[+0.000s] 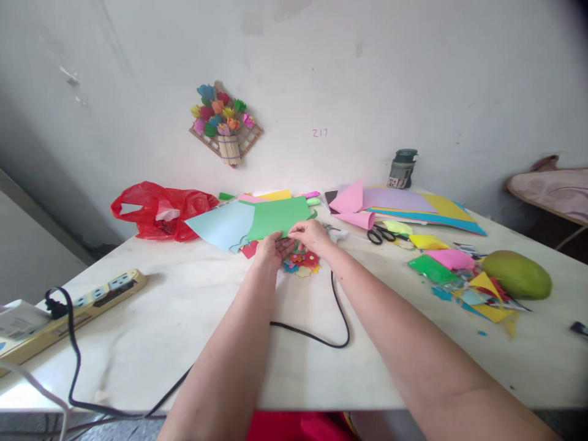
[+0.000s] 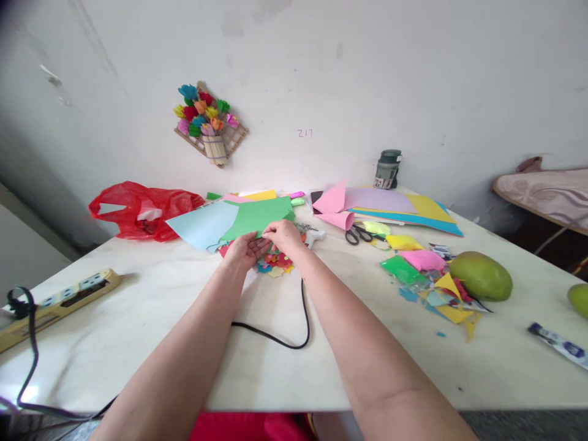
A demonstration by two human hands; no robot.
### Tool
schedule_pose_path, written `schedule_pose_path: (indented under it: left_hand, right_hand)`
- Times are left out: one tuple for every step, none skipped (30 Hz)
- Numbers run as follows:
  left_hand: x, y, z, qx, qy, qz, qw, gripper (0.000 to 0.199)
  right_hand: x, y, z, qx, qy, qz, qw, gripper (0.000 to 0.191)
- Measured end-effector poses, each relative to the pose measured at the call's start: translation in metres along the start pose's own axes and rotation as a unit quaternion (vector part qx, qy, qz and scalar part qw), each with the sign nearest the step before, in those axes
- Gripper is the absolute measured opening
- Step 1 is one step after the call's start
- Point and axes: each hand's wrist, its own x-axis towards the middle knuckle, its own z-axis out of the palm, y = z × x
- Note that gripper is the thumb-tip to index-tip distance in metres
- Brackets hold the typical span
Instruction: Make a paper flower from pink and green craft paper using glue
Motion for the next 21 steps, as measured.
schedule_pose_path:
  left_hand:
    - [-0.0002, 0.0001, 0.0003, 0.001, 0.001, -0.001, 1.0, 0.004]
    - [-0.0005, 0.0003, 0.0006, 0.001, 0.005, -0.001, 1.0, 0.004]
    - [-0.001, 0.0006, 0.0011, 0.0, 0.01, -0.001, 1.0, 0.004]
    - [-0.0016, 0.001, 0.0016, 0.0, 0.015, -0.001, 1.0, 0.004]
    - [-0.0022, 0.0014, 0.0021, 0.0, 0.018, -0.001, 1.0, 0.004]
    - [-0.0028, 0.0018, 0.0026, 0.0, 0.019, -0.002, 1.0, 0.005]
    - [-0.0034, 0.0023, 0.0031, -0.002, 0.02, -0.002, 1.0, 0.005]
    - [-0.0038, 0.0027, 0.0034, -0.004, 0.019, -0.003, 1.0, 0.005]
    - [-0.0041, 0.003, 0.0037, -0.006, 0.017, -0.003, 1.0, 0.005]
    - [-0.0044, 0.0034, 0.0039, -0.008, 0.015, -0.005, 1.0, 0.005]
    - [-0.0047, 0.0037, 0.004, -0.01, 0.012, -0.006, 1.0, 0.006]
    - [-0.005, 0.0041, 0.004, -0.013, 0.011, -0.007, 1.0, 0.006]
    - [-0.0053, 0.0046, 0.004, -0.015, 0.008, -0.009, 1.0, 0.007]
    - [-0.0057, 0.0051, 0.0038, -0.017, 0.006, -0.012, 1.0, 0.007]
    - [-0.0062, 0.0057, 0.0035, -0.019, 0.003, -0.015, 1.0, 0.007]
    - [-0.0067, 0.0062, 0.003, -0.019, -0.004, -0.017, 1.0, 0.009]
    - [-0.0072, 0.0068, 0.0024, -0.018, -0.013, -0.018, 1.0, 0.01]
    - [-0.0075, 0.0072, 0.0017, -0.015, -0.025, -0.017, 0.999, 0.012]
    - [-0.0076, 0.0074, 0.0008, -0.01, -0.037, -0.012, 0.999, 0.012]
    - [-0.0075, 0.0074, -0.0001, -0.004, -0.046, -0.003, 0.999, 0.011]
    - [-0.0072, 0.0071, -0.0011, 0.002, -0.053, 0.008, 0.999, 0.01]
  right_hand:
    - [-0.0003, -0.0004, 0.0003, 0.003, 0.001, 0.004, 1.0, 0.01]
    - [-0.0007, -0.0009, 0.0005, 0.008, 0.001, 0.005, 1.0, 0.011]
    - [-0.0012, -0.0014, 0.0007, 0.014, 0.001, 0.004, 1.0, 0.012]
    - [-0.0016, -0.0019, 0.001, 0.02, 0.001, 0.001, 1.0, 0.013]
    - [-0.002, -0.0023, 0.0012, 0.024, 0.0, -0.002, 1.0, 0.014]
    - [-0.0022, -0.0025, 0.0016, 0.027, 0.0, -0.005, 1.0, 0.014]
    - [-0.0024, -0.0026, 0.0019, 0.027, 0.003, -0.008, 1.0, 0.014]
    - [-0.0024, -0.0026, 0.0023, 0.025, 0.007, -0.012, 1.0, 0.013]
    - [-0.0025, -0.0027, 0.0026, 0.022, 0.011, -0.017, 1.0, 0.013]
    - [-0.0027, -0.0029, 0.0027, 0.019, 0.016, -0.023, 0.999, 0.013]
    - [-0.0029, -0.0032, 0.0027, 0.016, 0.02, -0.029, 0.999, 0.013]
    - [-0.0034, -0.0038, 0.0024, 0.012, 0.023, -0.033, 0.999, 0.014]
    - [-0.0039, -0.0045, 0.0019, 0.008, 0.026, -0.036, 0.999, 0.014]
    - [-0.0044, -0.0053, 0.0012, 0.004, 0.027, -0.037, 0.999, 0.015]
    - [-0.0049, -0.0061, 0.0004, -0.002, 0.029, -0.036, 0.999, 0.015]
    - [-0.0053, -0.0068, -0.0004, -0.008, 0.029, -0.034, 0.999, 0.015]
    - [-0.0055, -0.0073, -0.0012, -0.013, 0.029, -0.032, 0.999, 0.015]
    - [-0.0054, -0.0076, -0.0017, -0.017, 0.03, -0.031, 0.999, 0.015]
    - [-0.0052, -0.0076, -0.002, -0.02, 0.029, -0.03, 0.999, 0.015]
    - [-0.0046, -0.0073, -0.002, -0.02, 0.029, -0.029, 0.999, 0.015]
    - [-0.0039, -0.0068, -0.0018, -0.02, 0.029, -0.027, 0.999, 0.016]
